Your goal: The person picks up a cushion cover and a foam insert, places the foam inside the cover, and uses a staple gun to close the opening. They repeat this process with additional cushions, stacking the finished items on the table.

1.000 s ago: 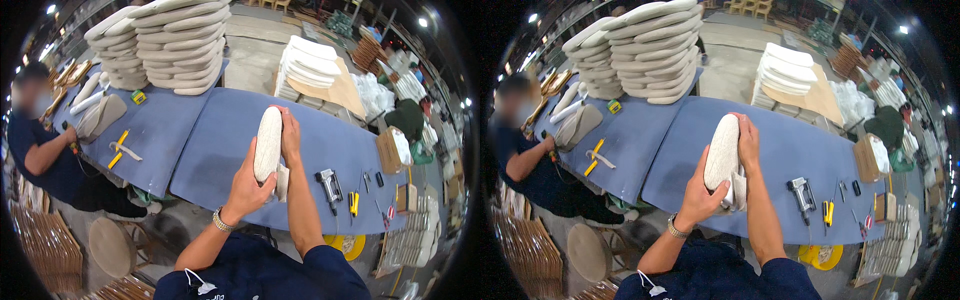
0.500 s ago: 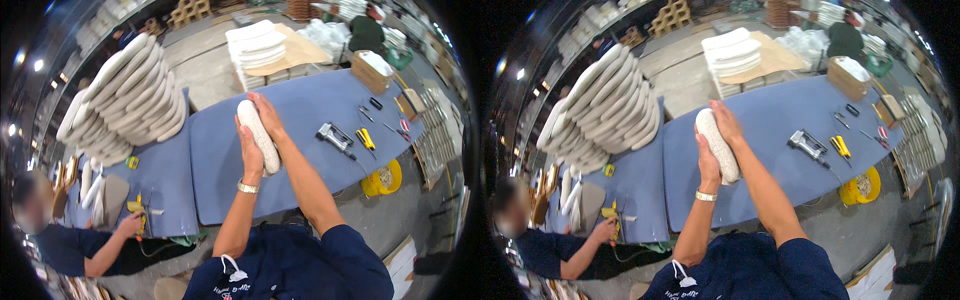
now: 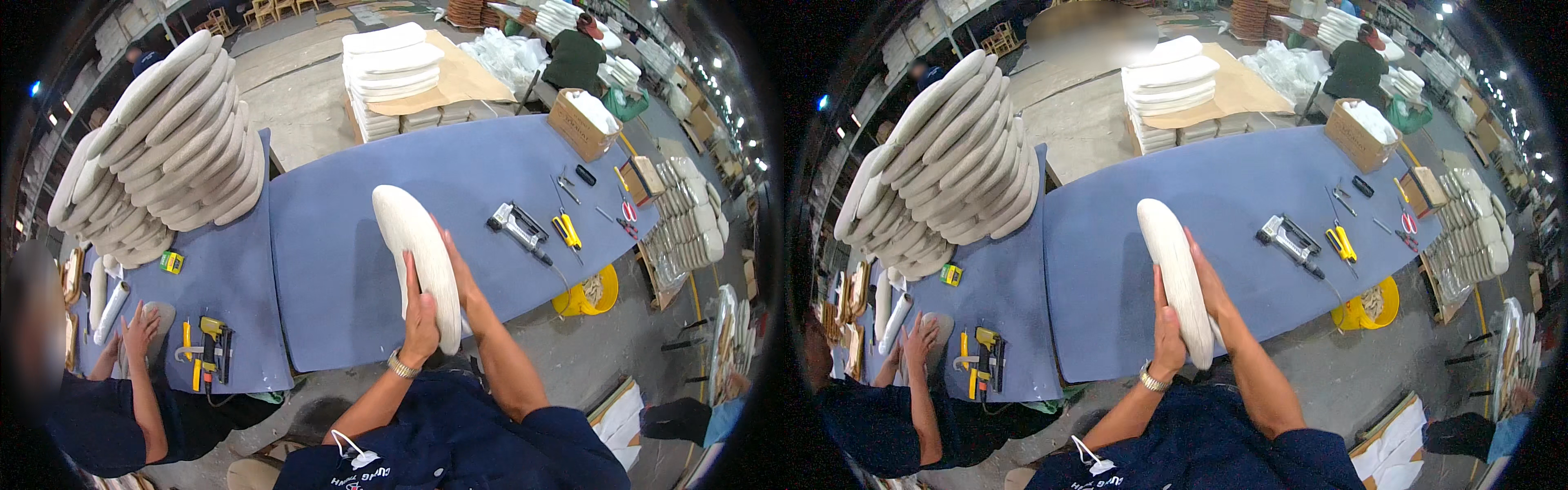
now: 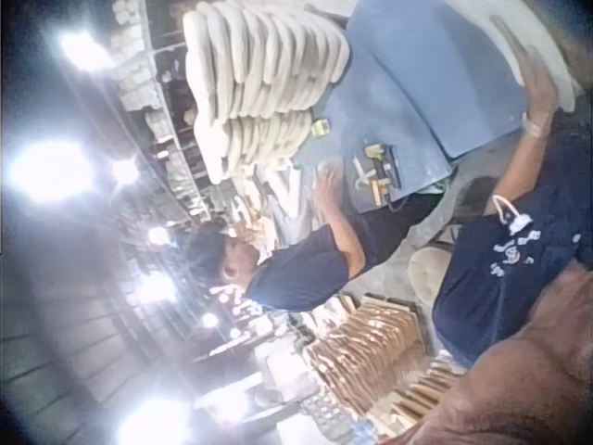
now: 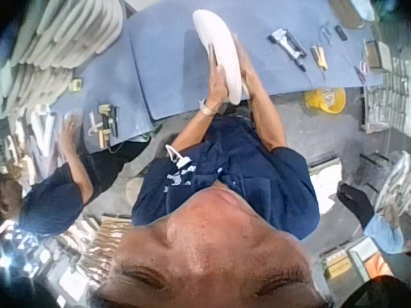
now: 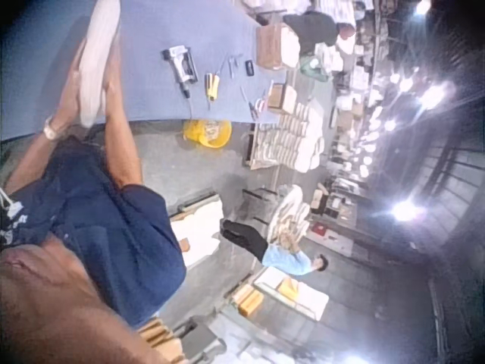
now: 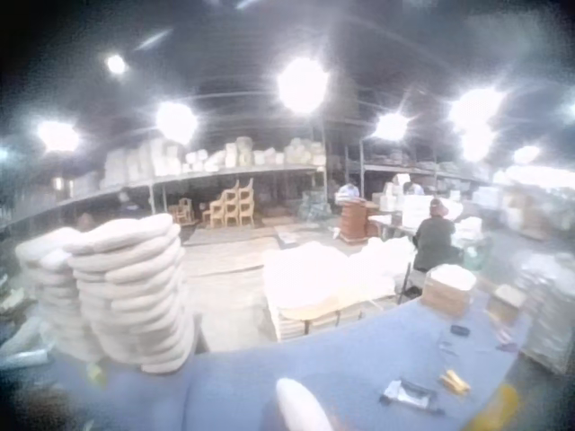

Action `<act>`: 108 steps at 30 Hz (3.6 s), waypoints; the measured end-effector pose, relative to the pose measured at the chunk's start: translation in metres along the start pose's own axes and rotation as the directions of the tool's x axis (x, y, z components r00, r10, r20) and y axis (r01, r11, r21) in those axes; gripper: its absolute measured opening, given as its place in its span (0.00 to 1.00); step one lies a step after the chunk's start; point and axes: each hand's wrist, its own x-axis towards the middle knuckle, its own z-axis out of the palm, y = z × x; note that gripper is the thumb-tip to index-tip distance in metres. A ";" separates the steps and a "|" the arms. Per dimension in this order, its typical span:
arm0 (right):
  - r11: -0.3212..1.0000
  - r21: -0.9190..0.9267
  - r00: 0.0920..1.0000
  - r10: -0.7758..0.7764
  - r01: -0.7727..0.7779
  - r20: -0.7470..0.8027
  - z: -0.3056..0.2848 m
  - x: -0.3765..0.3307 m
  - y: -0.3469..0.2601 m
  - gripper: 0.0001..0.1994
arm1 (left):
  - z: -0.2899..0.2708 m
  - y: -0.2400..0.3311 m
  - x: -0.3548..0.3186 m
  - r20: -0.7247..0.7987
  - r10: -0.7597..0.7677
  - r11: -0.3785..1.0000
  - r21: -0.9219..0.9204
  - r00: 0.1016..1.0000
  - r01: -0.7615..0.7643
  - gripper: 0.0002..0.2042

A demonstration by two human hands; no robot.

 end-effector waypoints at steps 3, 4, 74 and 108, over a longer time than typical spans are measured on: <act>0.998 -0.053 0.999 0.036 -0.037 -0.027 0.002 -0.030 0.039 0.39 | -0.021 -0.021 -0.014 0.018 -0.339 0.867 -0.382 0.941 0.320 0.37; 0.995 -0.077 0.997 0.060 -0.064 -0.050 0.005 -0.034 0.055 0.38 | -0.030 -0.033 -0.012 0.028 -0.398 0.864 -0.324 0.917 0.385 0.36; 0.082 -0.693 0.697 -0.080 0.717 0.712 0.076 0.029 -0.176 0.20 | -0.058 0.106 -0.096 -0.315 -0.003 0.717 0.661 0.949 0.221 0.27; -0.029 -0.844 0.835 -0.125 0.536 0.535 0.164 0.099 -0.135 0.22 | -0.073 0.342 -0.154 0.092 0.925 0.365 0.060 0.369 -0.929 0.18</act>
